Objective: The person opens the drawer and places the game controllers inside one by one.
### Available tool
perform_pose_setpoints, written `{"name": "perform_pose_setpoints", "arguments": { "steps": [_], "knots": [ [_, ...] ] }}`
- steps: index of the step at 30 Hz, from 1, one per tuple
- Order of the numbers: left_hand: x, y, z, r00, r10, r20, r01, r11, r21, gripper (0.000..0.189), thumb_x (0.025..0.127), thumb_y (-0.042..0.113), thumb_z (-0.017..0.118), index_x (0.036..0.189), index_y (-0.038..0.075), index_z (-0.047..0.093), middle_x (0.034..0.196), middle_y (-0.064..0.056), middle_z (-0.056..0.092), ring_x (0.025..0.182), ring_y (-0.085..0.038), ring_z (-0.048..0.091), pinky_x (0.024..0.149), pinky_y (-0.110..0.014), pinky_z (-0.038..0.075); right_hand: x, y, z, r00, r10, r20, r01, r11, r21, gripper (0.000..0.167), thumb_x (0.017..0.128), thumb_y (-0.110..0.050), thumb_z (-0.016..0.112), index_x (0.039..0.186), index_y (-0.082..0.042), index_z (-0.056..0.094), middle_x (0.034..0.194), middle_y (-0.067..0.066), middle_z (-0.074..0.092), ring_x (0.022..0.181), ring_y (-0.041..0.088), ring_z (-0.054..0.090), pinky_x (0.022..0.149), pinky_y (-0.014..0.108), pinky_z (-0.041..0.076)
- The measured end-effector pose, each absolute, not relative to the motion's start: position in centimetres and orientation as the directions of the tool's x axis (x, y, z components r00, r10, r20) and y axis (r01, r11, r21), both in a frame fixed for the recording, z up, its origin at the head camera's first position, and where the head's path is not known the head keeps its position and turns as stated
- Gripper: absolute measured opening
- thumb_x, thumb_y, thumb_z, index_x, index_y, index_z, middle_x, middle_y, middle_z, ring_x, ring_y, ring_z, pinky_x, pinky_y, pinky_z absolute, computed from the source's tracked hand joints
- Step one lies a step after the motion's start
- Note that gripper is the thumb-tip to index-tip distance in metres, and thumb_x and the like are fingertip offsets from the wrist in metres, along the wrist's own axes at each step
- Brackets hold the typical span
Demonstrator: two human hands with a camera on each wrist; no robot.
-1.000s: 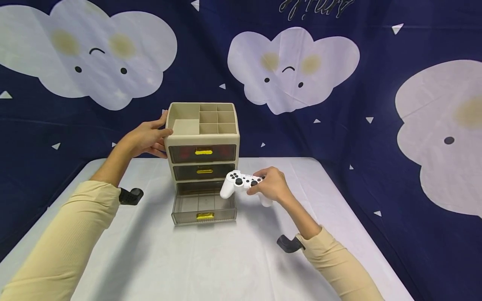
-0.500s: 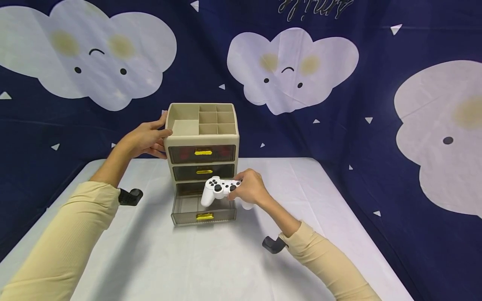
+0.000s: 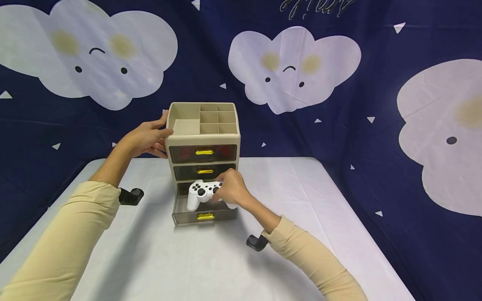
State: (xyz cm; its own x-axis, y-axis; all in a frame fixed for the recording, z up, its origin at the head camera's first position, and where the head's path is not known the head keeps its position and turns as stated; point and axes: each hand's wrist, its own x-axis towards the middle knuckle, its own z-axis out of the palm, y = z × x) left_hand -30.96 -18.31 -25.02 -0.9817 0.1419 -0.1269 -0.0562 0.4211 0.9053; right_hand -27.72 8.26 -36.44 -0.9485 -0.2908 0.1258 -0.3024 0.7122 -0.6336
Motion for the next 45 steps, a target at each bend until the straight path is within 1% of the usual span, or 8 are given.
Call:
{"name": "perform_pose_setpoints", "arguments": {
  "steps": [5,9,18,26,29,37,42,45],
  "knots": [
    [-31.0,-18.3,-25.0,-0.982,0.141,-0.127,-0.056,0.422,0.905,0.071,0.110,0.027,0.043,0.162,0.032,-0.005,0.142,-0.037,0.050,0.123,-0.050,0.060,0.096,-0.059,0.054,-27.9,7.4,-36.9,-0.944,-0.307,0.118,-0.311,0.717,-0.623,0.057,0.056,-0.009,0.097,0.110,-0.001,0.078,0.120,0.013,0.068,0.115,0.033,0.060,0.096,0.043,0.052],
    [-31.0,-18.2,-24.9,-0.983,0.139,-0.122,-0.052,0.427,0.903,0.071,0.110,0.026,0.043,0.162,0.032,-0.004,0.141,-0.037,0.051,0.122,-0.049,0.061,0.094,-0.058,0.056,-28.2,7.0,-37.3,-0.942,-0.311,0.126,-0.320,0.721,-0.615,0.056,0.055,-0.008,0.097,0.107,-0.001,0.078,0.119,0.014,0.069,0.116,0.034,0.060,0.099,0.045,0.051],
    [-31.0,-18.3,-24.9,-0.982,0.139,-0.130,-0.061,0.418,0.907,0.072,0.110,0.026,0.043,0.162,0.033,-0.006,0.143,-0.036,0.048,0.124,-0.050,0.060,0.095,-0.059,0.055,-28.6,6.5,-37.8,-0.937,-0.333,0.108,-0.327,0.719,-0.614,0.053,0.053,-0.005,0.094,0.104,0.000,0.078,0.120,0.017,0.068,0.116,0.035,0.060,0.099,0.044,0.051],
    [-31.1,-18.2,-24.9,-0.981,0.139,-0.135,-0.066,0.418,0.906,0.071,0.110,0.026,0.043,0.162,0.031,-0.005,0.142,-0.037,0.050,0.123,-0.050,0.060,0.095,-0.059,0.055,-29.0,6.5,-38.6,-0.934,-0.355,0.043,-0.307,0.734,-0.606,0.056,0.056,-0.006,0.095,0.109,-0.002,0.077,0.113,0.013,0.076,0.113,0.032,0.065,0.094,0.043,0.056],
    [-31.1,-18.3,-24.9,-0.980,0.141,-0.139,-0.068,0.420,0.905,0.071,0.110,0.026,0.042,0.162,0.030,-0.005,0.142,-0.037,0.049,0.123,-0.050,0.060,0.096,-0.059,0.055,-29.1,6.6,-39.0,-0.930,-0.366,0.038,-0.315,0.737,-0.599,0.057,0.057,-0.006,0.094,0.111,-0.001,0.076,0.114,0.013,0.076,0.114,0.032,0.066,0.095,0.043,0.056],
    [-31.1,-18.4,-25.0,-0.980,0.140,-0.140,-0.069,0.425,0.902,0.071,0.110,0.026,0.042,0.162,0.029,-0.006,0.143,-0.038,0.048,0.124,-0.051,0.059,0.097,-0.059,0.054,-29.1,7.0,-40.0,-0.917,-0.399,0.024,-0.332,0.727,-0.600,0.056,0.060,-0.004,0.091,0.113,0.000,0.075,0.113,0.016,0.075,0.107,0.030,0.067,0.091,0.041,0.057],
    [-31.1,-18.3,-24.9,-0.979,0.143,-0.147,-0.075,0.417,0.906,0.071,0.110,0.026,0.042,0.162,0.029,-0.005,0.143,-0.038,0.047,0.124,-0.050,0.058,0.097,-0.060,0.054,-29.2,7.1,-40.3,-0.913,-0.408,-0.015,-0.316,0.729,-0.607,0.056,0.062,-0.003,0.089,0.115,0.000,0.074,0.118,0.016,0.073,0.114,0.032,0.066,0.095,0.042,0.056],
    [-31.1,-18.3,-24.9,-0.979,0.143,-0.148,-0.076,0.417,0.906,0.071,0.110,0.026,0.043,0.162,0.029,-0.005,0.143,-0.037,0.048,0.124,-0.050,0.059,0.096,-0.059,0.054,-29.3,7.0,-40.4,-0.911,-0.411,-0.028,-0.311,0.731,-0.607,0.056,0.063,-0.004,0.089,0.116,-0.002,0.074,0.118,0.015,0.073,0.115,0.032,0.066,0.096,0.042,0.056]
  ]
}}
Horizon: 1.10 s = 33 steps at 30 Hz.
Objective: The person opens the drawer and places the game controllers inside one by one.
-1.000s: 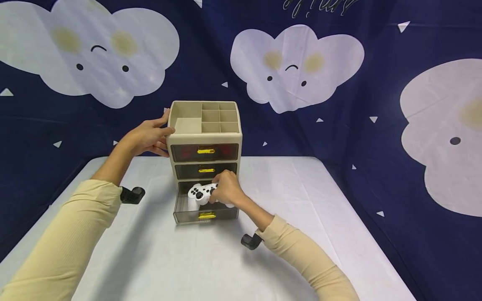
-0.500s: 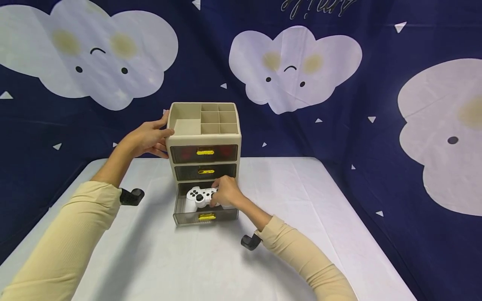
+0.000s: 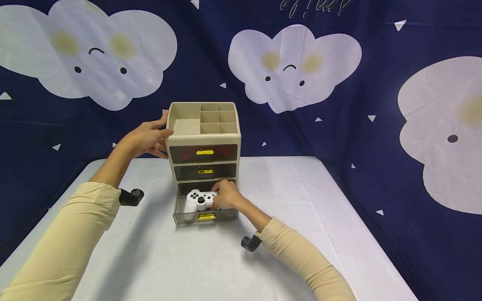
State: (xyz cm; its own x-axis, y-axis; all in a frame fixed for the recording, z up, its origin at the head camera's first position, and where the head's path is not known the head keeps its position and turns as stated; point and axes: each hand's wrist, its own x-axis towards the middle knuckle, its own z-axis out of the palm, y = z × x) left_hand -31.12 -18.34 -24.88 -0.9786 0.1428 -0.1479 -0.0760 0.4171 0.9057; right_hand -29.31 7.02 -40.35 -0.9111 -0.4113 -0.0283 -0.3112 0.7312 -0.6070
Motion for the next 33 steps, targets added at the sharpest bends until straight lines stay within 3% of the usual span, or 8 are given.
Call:
{"name": "perform_pose_setpoints", "arguments": {
  "steps": [12,20,33],
  "knots": [
    [-31.06,-18.41,-24.75,-0.979,0.144,-0.141,-0.067,0.427,0.902,0.072,0.110,0.026,0.042,0.162,0.031,-0.007,0.141,-0.038,0.049,0.124,-0.050,0.059,0.096,-0.058,0.055,-29.35,6.92,-40.14,-0.905,-0.423,-0.036,-0.324,0.743,-0.586,0.053,0.064,-0.008,0.090,0.115,-0.004,0.075,0.115,0.013,0.074,0.111,0.030,0.067,0.094,0.041,0.056],
    [-30.95,-18.47,-24.80,-0.979,0.151,-0.138,-0.061,0.430,0.901,0.072,0.110,0.027,0.042,0.161,0.032,-0.008,0.142,-0.038,0.049,0.124,-0.050,0.059,0.095,-0.058,0.055,-29.19,6.86,-40.48,-0.910,-0.415,-0.011,-0.329,0.738,-0.590,0.050,0.063,-0.006,0.089,0.111,-0.003,0.076,0.109,0.012,0.075,0.102,0.027,0.068,0.087,0.038,0.057],
    [-30.83,-18.35,-24.88,-0.979,0.154,-0.131,-0.051,0.440,0.897,0.072,0.110,0.027,0.042,0.162,0.031,-0.008,0.141,-0.037,0.049,0.123,-0.049,0.060,0.094,-0.056,0.057,-29.06,6.97,-40.75,-0.916,-0.402,-0.001,-0.325,0.742,-0.587,0.051,0.062,-0.006,0.090,0.111,-0.004,0.076,0.109,0.012,0.075,0.102,0.028,0.067,0.088,0.038,0.056]
  ]
}}
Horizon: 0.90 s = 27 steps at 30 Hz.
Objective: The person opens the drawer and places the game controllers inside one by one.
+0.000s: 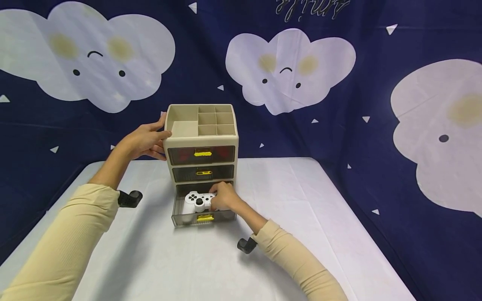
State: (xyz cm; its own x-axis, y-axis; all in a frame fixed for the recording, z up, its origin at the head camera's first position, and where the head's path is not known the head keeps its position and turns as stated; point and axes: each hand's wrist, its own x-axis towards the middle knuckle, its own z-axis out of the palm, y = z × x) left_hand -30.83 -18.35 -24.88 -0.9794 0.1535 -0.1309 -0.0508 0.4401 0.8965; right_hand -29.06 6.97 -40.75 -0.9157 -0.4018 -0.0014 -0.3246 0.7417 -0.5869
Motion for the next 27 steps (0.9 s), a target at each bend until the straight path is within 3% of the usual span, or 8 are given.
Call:
{"name": "perform_pose_setpoints", "arguments": {
  "steps": [7,16,21,27],
  "knots": [
    [-31.0,-18.4,-25.0,-0.980,0.144,-0.135,-0.059,0.436,0.898,0.070,0.110,0.027,0.042,0.162,0.029,-0.005,0.140,-0.038,0.050,0.123,-0.050,0.060,0.093,-0.056,0.057,-29.1,6.9,-40.7,-0.911,-0.411,-0.020,-0.328,0.754,-0.569,0.053,0.065,-0.009,0.091,0.116,-0.005,0.075,0.115,0.013,0.074,0.109,0.030,0.067,0.094,0.041,0.056],
    [-31.0,-18.4,-24.9,-0.980,0.156,-0.127,-0.047,0.436,0.899,0.072,0.110,0.027,0.043,0.162,0.032,-0.007,0.140,-0.037,0.050,0.122,-0.049,0.060,0.094,-0.057,0.056,-28.7,7.0,-39.5,-0.913,-0.405,-0.051,-0.302,0.753,-0.585,0.082,0.069,-0.016,0.091,0.143,-0.005,0.058,0.137,0.019,0.064,0.123,0.035,0.062,0.105,0.049,0.051],
    [-31.0,-18.3,-24.8,-0.980,0.154,-0.128,-0.049,0.434,0.900,0.073,0.110,0.028,0.043,0.161,0.033,-0.008,0.140,-0.036,0.051,0.122,-0.048,0.061,0.093,-0.056,0.057,-28.1,7.4,-38.6,-0.909,-0.416,-0.008,-0.322,0.715,-0.620,0.072,0.077,-0.021,0.087,0.140,0.000,0.059,0.138,0.020,0.063,0.130,0.038,0.058,0.110,0.049,0.047],
    [-30.9,-18.3,-24.9,-0.980,0.152,-0.129,-0.051,0.435,0.899,0.073,0.110,0.027,0.043,0.161,0.033,-0.008,0.141,-0.038,0.050,0.122,-0.049,0.060,0.093,-0.057,0.056,-27.0,7.8,-37.5,-0.899,-0.438,0.009,-0.301,0.602,-0.740,0.050,0.089,-0.017,0.076,0.133,0.005,0.063,0.121,0.020,0.071,0.111,0.030,0.069,0.097,0.041,0.056]
  ]
}}
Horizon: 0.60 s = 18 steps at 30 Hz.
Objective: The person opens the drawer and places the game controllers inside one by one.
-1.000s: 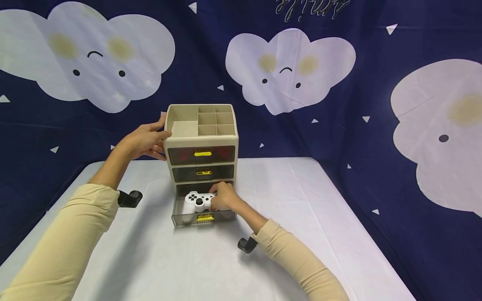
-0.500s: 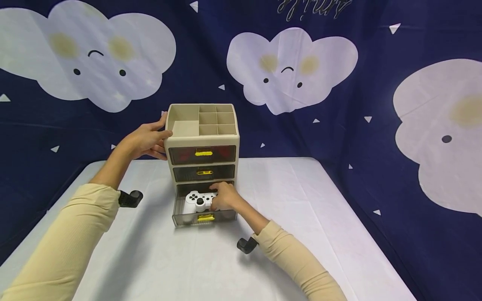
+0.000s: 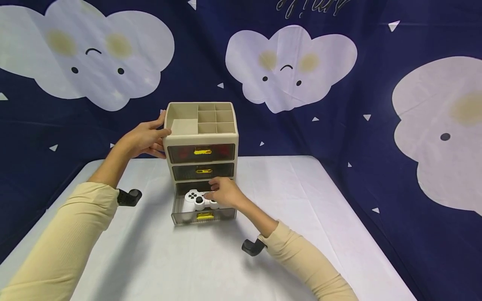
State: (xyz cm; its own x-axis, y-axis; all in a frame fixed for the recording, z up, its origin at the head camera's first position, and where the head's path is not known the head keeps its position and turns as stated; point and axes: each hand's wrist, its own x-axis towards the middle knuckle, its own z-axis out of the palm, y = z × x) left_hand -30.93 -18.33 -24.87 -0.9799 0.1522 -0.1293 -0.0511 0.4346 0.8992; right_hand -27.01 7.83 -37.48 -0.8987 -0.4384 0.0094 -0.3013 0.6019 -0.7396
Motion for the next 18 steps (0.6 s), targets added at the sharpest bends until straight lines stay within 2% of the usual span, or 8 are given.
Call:
{"name": "perform_pose_setpoints", "arguments": {
  "steps": [3,9,15,18],
  "knots": [
    [-30.9,-18.3,-24.9,-0.979,0.154,-0.131,-0.053,0.429,0.902,0.073,0.110,0.027,0.043,0.161,0.033,-0.008,0.142,-0.038,0.049,0.123,-0.050,0.060,0.094,-0.058,0.056,-26.5,8.1,-36.9,-0.893,-0.449,-0.014,-0.270,0.561,-0.783,0.041,0.093,-0.016,0.072,0.129,0.003,0.065,0.111,0.014,0.074,0.101,0.025,0.072,0.089,0.037,0.058],
    [-30.9,-18.4,-24.9,-0.980,0.155,-0.126,-0.047,0.434,0.900,0.072,0.110,0.028,0.043,0.161,0.032,-0.008,0.141,-0.038,0.050,0.123,-0.049,0.060,0.094,-0.058,0.055,-25.7,8.7,-36.6,-0.854,-0.516,-0.062,-0.194,0.428,-0.883,0.032,0.095,-0.010,0.065,0.121,0.009,0.065,0.101,0.023,0.075,0.089,0.036,0.074,0.085,0.047,0.061],
    [-31.0,-18.3,-24.8,-0.979,0.156,-0.132,-0.052,0.434,0.900,0.073,0.110,0.028,0.043,0.161,0.034,-0.009,0.141,-0.038,0.050,0.123,-0.049,0.060,0.095,-0.059,0.055,-25.0,9.4,-37.1,-0.803,-0.573,-0.165,-0.102,0.404,-0.909,0.025,0.098,-0.011,0.064,0.107,0.012,0.069,0.094,0.024,0.074,0.072,0.017,0.070,0.078,0.043,0.063],
    [-31.0,-18.3,-24.9,-0.979,0.155,-0.131,-0.052,0.433,0.900,0.073,0.110,0.027,0.043,0.161,0.033,-0.009,0.140,-0.038,0.050,0.122,-0.049,0.060,0.095,-0.058,0.055,-24.7,9.7,-37.4,-0.763,-0.603,-0.232,-0.072,0.436,-0.897,0.027,0.099,-0.013,0.063,0.101,0.012,0.071,0.091,0.021,0.074,0.070,0.016,0.070,0.075,0.042,0.064]
  ]
}}
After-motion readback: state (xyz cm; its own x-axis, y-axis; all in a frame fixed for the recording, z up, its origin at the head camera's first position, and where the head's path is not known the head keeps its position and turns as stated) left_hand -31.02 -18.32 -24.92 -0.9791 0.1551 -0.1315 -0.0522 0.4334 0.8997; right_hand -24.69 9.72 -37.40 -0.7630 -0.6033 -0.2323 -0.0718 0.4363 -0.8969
